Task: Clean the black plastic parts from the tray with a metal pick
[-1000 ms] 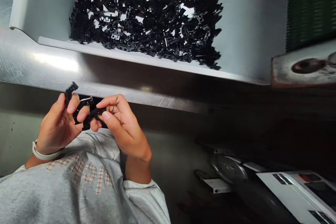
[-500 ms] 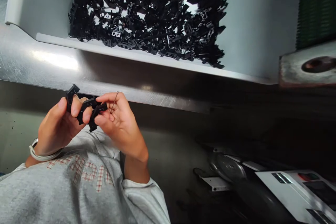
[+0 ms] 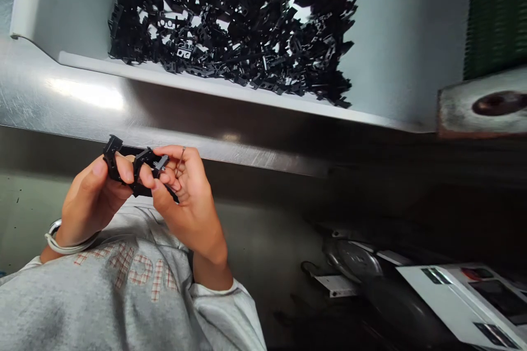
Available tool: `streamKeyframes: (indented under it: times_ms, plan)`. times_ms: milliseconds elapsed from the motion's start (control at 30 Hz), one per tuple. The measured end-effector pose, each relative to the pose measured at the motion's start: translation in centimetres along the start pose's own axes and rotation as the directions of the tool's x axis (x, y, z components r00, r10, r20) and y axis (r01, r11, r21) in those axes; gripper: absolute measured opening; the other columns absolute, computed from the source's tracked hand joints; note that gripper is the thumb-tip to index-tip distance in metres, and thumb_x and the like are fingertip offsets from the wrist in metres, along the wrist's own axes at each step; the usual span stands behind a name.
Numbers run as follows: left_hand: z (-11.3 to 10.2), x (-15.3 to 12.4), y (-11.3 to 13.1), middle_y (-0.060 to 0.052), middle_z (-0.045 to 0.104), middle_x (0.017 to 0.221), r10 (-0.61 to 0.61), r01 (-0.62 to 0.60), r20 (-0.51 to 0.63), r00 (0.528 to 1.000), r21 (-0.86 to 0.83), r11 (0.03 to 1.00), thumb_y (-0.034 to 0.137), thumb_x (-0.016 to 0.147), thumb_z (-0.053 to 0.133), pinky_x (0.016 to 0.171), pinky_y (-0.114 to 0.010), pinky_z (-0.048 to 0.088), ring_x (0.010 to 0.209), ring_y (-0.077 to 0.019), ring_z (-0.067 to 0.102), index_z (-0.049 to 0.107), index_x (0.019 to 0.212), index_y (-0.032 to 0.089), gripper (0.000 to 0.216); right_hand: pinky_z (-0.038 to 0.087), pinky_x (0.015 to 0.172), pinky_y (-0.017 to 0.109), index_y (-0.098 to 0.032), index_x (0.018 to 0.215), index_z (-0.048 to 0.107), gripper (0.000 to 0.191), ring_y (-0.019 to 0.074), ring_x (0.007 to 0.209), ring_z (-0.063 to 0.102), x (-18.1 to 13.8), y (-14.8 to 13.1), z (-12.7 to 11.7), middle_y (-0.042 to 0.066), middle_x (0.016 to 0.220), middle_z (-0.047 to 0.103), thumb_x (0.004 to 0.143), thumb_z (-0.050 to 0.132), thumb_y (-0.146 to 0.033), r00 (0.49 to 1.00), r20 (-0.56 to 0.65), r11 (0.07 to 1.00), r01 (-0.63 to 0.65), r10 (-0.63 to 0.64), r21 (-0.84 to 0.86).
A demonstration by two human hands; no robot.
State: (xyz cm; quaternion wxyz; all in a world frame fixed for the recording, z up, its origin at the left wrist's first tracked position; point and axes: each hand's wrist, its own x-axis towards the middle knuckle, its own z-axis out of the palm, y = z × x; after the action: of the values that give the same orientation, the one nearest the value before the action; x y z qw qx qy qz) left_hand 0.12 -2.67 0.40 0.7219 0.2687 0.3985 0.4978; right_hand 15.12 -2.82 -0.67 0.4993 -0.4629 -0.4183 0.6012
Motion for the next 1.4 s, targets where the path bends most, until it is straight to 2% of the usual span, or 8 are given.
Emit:
streamKeyframes:
  times_ms: [133,267,533,633,733,933,1167,1400]
  plan:
    - [0.1,0.3,0.3,-0.006,0.074,0.084,-0.035,0.037,0.036,0.999,-0.067,0.997,0.046,0.095,0.063,0.093,-0.038,0.056,0.091,-0.0227,0.071,0.07,0.083,0.018,0.031,0.043,0.065,0.025,-0.028,0.106,0.066,0.014,0.0112,0.067,0.045,0.2,0.2,0.5,-0.004,0.072,0.05,0.094,0.069,-0.034,0.996,-0.08,0.999,0.035,-0.034,0.01]
    - [0.2,1.0,0.7,-0.001,0.072,0.076,-0.162,0.184,0.113,0.98,-0.226,0.957,0.044,0.091,0.069,0.088,-0.036,0.06,0.08,-0.0191,0.072,0.069,0.079,0.019,0.027,0.048,0.066,0.026,-0.026,0.099,0.066,0.018,0.0111,0.068,0.053,0.3,-0.1,0.8,-0.003,0.078,0.056,0.092,0.07,-0.042,0.993,-0.12,0.997,0.026,-0.018,0.069]
    - [0.2,1.4,1.1,0.0,0.07,0.075,-0.228,0.253,0.116,0.967,-0.299,0.92,0.04,0.088,0.074,0.069,-0.019,0.058,0.073,-0.0122,0.071,0.065,0.076,0.018,0.026,0.047,0.067,0.026,-0.028,0.11,0.063,0.024,0.0115,0.073,0.054,-0.1,-0.5,0.6,-0.002,0.085,0.059,0.089,0.075,-0.027,0.999,0.037,0.996,-0.006,0.003,0.089]
    - [0.2,1.3,1.1,0.0,0.068,0.071,-0.217,0.242,0.12,0.969,-0.255,0.936,0.042,0.089,0.072,0.068,-0.022,0.058,0.068,-0.0129,0.069,0.064,0.075,0.018,0.028,0.049,0.067,0.028,-0.026,0.103,0.065,0.014,0.0134,0.072,0.055,-0.1,-0.4,0.5,-0.002,0.078,0.056,0.093,0.068,-0.035,0.999,0.031,0.995,0.027,-0.03,0.097]
    - [0.1,0.9,1.0,-0.001,0.067,0.07,-0.184,0.202,0.112,0.977,-0.189,0.961,0.046,0.089,0.07,0.078,-0.033,0.06,0.076,-0.0194,0.071,0.064,0.076,0.02,0.03,0.051,0.069,0.031,-0.027,0.111,0.066,0.027,0.0147,0.071,0.057,0.1,-0.3,0.4,-0.003,0.074,0.053,0.091,0.069,-0.045,1.0,-0.007,0.989,0.019,-0.018,0.149]
    - [-0.7,-0.4,0.1,-0.007,0.071,0.082,0.063,-0.074,0.113,0.992,0.094,0.993,0.042,0.099,0.055,0.088,-0.037,0.052,0.092,-0.024,0.067,0.073,0.086,0.02,0.031,0.047,0.059,0.025,-0.023,0.088,0.062,0.013,0.0097,0.057,0.054,0.0,-0.4,0.8,-0.005,0.066,0.055,0.092,0.069,-0.033,0.998,-0.07,0.979,0.008,0.006,0.205]
    - [-0.8,-0.3,-0.1,-0.007,0.069,0.079,0.054,-0.062,0.074,0.996,0.11,0.992,0.042,0.098,0.057,0.085,-0.038,0.051,0.085,-0.0234,0.063,0.073,0.083,0.02,0.031,0.049,0.063,0.027,-0.024,0.095,0.064,0.02,0.0109,0.06,0.055,0.0,-0.4,0.6,-0.005,0.067,0.053,0.094,0.066,-0.044,0.994,-0.11,0.995,0.005,0.005,0.098]
    - [-0.7,-0.3,0.0,-0.009,0.069,0.083,0.057,-0.087,0.169,0.984,0.178,0.98,0.044,0.101,0.048,0.087,-0.038,0.051,0.093,-0.0263,0.065,0.07,0.084,0.019,0.038,0.048,0.056,0.024,-0.027,0.107,0.059,0.032,0.0071,0.054,0.05,0.2,-0.6,0.8,-0.007,0.074,0.042,0.088,0.073,-0.048,0.997,-0.078,0.997,-0.002,0.009,0.082]
